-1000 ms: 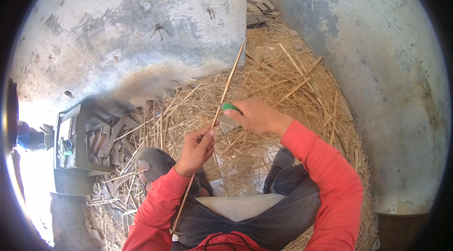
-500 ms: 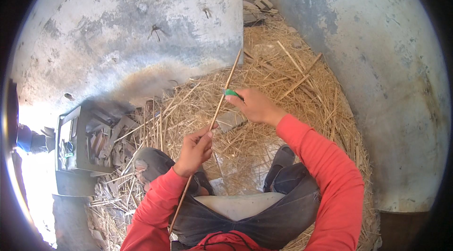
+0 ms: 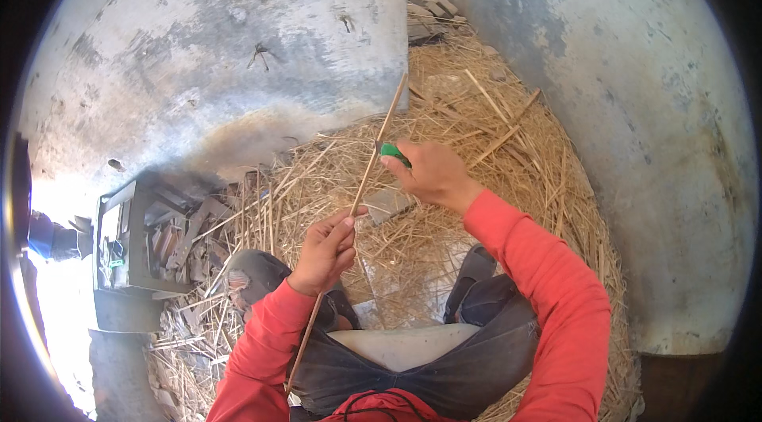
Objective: The person scrapes a thin wooden stick with a small green knife, then uses a large machete to trim and shape a longer wooden rod.
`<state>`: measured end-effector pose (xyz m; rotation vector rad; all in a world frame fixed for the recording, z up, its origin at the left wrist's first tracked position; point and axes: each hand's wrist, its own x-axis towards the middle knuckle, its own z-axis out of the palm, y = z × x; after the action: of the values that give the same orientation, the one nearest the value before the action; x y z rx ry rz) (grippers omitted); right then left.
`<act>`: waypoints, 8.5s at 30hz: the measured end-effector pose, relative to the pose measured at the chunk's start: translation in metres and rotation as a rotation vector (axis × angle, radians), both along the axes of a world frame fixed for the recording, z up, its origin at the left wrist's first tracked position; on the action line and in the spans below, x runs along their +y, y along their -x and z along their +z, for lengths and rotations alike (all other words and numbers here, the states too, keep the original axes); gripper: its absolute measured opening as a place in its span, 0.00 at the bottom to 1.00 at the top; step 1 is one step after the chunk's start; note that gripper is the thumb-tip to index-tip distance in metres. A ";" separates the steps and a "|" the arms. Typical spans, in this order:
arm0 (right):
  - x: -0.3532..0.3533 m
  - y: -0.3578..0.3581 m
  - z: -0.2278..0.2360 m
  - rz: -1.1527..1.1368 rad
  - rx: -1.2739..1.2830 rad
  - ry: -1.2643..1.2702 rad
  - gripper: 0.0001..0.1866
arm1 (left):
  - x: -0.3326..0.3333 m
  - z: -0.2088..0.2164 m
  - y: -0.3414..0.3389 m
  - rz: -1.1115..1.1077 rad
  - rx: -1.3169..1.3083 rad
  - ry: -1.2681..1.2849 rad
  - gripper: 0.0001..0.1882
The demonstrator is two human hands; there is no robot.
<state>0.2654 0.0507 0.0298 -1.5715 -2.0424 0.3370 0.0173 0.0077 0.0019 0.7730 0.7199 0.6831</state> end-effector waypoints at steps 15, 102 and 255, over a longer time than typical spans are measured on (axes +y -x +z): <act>0.007 -0.006 0.000 -0.031 -0.079 0.054 0.26 | -0.002 -0.004 0.000 -0.018 0.151 -0.171 0.19; -0.044 0.038 0.027 0.050 0.473 0.071 0.25 | -0.004 0.006 -0.004 -0.030 -0.002 -0.368 0.25; -0.060 0.044 0.023 0.086 0.150 0.184 0.29 | -0.022 0.018 0.029 -0.137 -0.159 0.090 0.25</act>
<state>0.2216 -0.0095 0.0524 -1.5155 -2.0130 0.6716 -0.0117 -0.0143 0.0201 0.6712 0.5442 0.5769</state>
